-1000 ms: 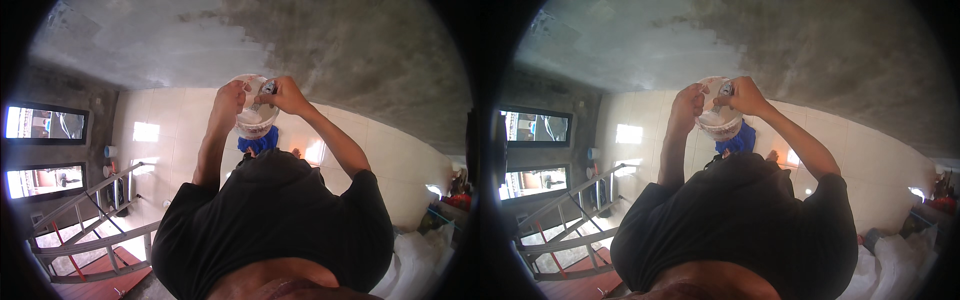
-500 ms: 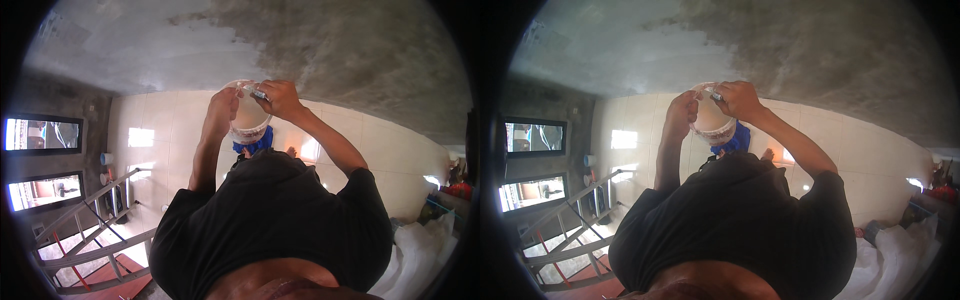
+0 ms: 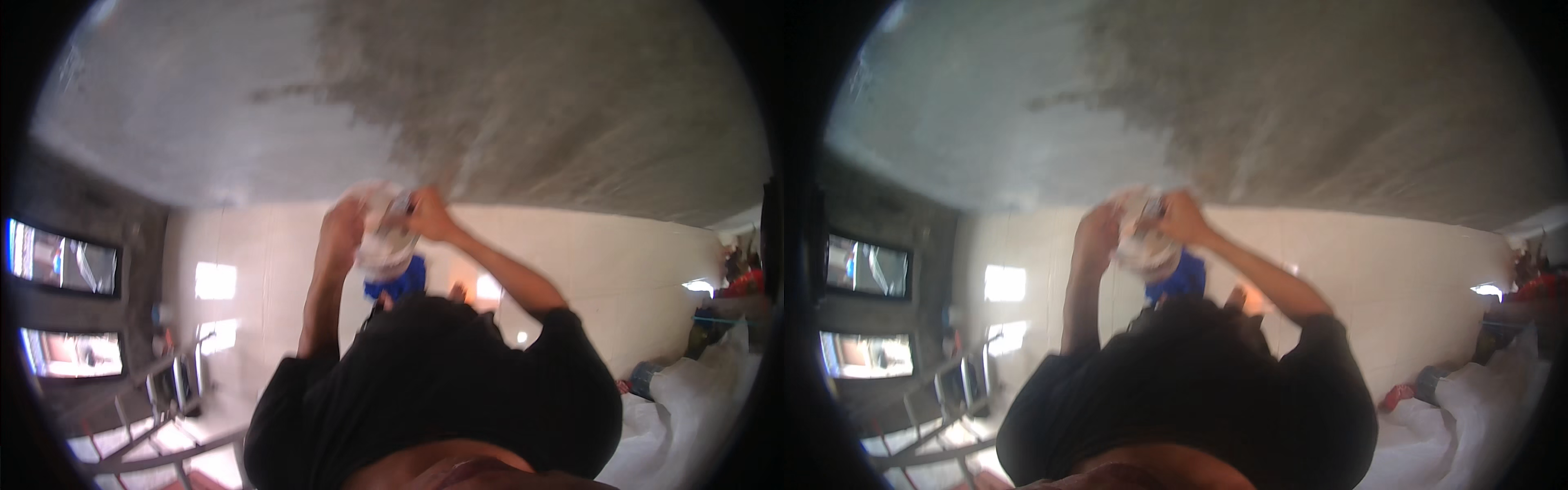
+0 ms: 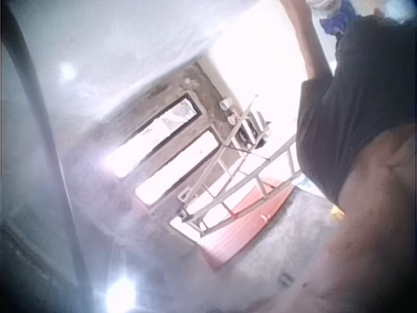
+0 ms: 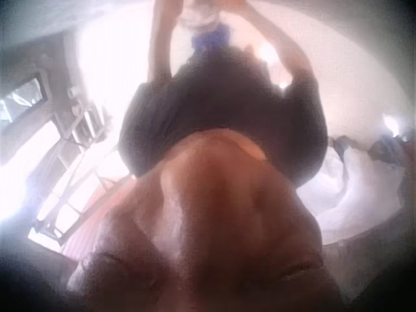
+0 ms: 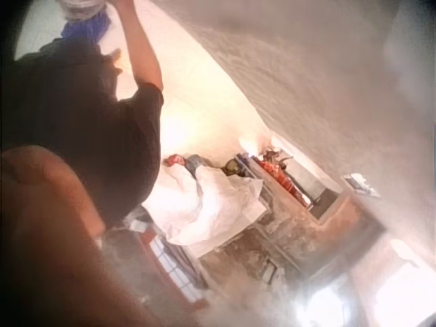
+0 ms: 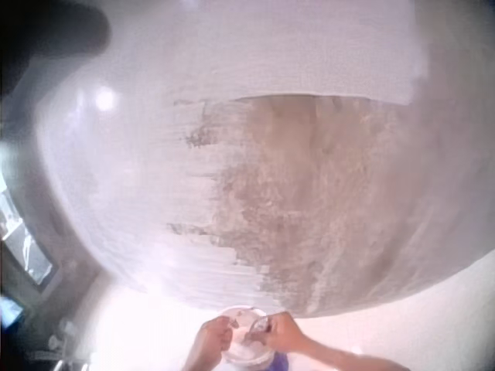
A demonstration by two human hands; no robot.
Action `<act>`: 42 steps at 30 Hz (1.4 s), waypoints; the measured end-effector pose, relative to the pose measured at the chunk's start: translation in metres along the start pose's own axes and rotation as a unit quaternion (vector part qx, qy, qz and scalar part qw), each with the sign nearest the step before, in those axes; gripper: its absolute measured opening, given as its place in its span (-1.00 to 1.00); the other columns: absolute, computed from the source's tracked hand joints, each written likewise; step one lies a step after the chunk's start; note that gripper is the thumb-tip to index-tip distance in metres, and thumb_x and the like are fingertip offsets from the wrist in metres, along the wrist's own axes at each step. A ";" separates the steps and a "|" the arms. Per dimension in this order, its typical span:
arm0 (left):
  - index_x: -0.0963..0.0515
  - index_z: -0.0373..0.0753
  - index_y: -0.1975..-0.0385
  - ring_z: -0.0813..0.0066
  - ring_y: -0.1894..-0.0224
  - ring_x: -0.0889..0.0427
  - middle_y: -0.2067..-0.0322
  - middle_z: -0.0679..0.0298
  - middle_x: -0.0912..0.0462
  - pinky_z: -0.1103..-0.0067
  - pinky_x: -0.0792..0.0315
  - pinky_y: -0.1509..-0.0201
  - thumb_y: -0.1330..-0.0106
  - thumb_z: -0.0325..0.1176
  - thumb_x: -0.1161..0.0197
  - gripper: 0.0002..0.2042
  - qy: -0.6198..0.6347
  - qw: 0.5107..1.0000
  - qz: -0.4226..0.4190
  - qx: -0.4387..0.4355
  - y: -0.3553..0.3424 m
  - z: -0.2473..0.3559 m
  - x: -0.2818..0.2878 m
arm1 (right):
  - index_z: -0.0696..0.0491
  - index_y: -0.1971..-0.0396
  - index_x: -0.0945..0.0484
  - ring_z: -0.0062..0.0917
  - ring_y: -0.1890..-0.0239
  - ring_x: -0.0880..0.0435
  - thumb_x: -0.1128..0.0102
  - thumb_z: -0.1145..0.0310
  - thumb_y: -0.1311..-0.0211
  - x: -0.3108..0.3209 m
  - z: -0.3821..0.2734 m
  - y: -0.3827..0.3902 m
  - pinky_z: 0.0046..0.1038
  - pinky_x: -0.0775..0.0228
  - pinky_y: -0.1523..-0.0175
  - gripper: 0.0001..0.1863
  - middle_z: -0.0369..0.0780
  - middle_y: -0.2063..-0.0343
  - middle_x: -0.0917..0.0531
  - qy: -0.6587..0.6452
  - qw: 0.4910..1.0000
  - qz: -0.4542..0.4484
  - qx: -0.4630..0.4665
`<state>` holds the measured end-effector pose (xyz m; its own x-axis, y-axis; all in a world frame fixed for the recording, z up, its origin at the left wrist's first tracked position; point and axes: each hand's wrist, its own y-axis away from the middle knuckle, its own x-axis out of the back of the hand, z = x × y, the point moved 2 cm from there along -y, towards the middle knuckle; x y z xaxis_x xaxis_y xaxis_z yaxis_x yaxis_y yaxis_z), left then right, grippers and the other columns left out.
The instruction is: The person paints a concrete ceiling white using a brush and a bucket of paint. They repeatedly dip the brush into the bucket and apply paint in broad strokes across the ceiling surface.
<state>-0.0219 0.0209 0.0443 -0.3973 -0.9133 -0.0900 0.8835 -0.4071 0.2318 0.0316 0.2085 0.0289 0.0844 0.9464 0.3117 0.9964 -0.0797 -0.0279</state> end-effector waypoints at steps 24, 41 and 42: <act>-0.51 -0.23 0.38 0.80 0.73 -0.07 0.71 0.57 -0.19 0.72 0.08 0.71 -0.38 -0.24 -0.01 -0.78 0.089 0.994 -0.058 0.038 0.002 0.006 -0.005 | 0.10 0.48 -0.73 -0.53 0.63 -0.61 -0.44 0.28 -0.06 0.002 -0.009 0.002 -0.47 -0.45 0.46 -0.81 -0.19 0.62 -0.70 0.098 0.993 0.035 0.064; -0.53 -0.28 0.31 0.83 0.67 -0.07 0.67 0.56 -0.19 0.74 0.07 0.65 -0.35 -0.36 0.06 -0.79 0.061 0.998 -0.013 0.030 0.012 0.014 -0.007 | 0.05 0.40 -0.69 -0.33 0.58 -0.63 -0.45 0.36 0.02 -0.003 -0.009 0.001 -0.37 -0.43 0.46 -0.83 -0.18 0.52 -0.68 0.240 0.923 0.098 0.286; -0.53 -0.29 0.30 0.82 0.67 -0.08 0.67 0.56 -0.19 0.74 0.07 0.65 -0.35 -0.37 0.07 -0.79 0.061 0.997 -0.017 0.037 0.012 0.016 -0.005 | 0.05 0.38 -0.67 -0.30 0.56 -0.63 -0.45 0.38 0.03 -0.006 -0.011 -0.004 -0.35 -0.43 0.46 -0.81 -0.19 0.51 -0.68 0.261 0.906 0.097 0.318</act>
<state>-0.0131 0.0210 0.0631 -0.3890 -0.8958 -0.2149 0.8480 -0.4393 0.2964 0.0268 0.2001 0.0376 0.4128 0.6439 0.6442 0.7739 0.1250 -0.6209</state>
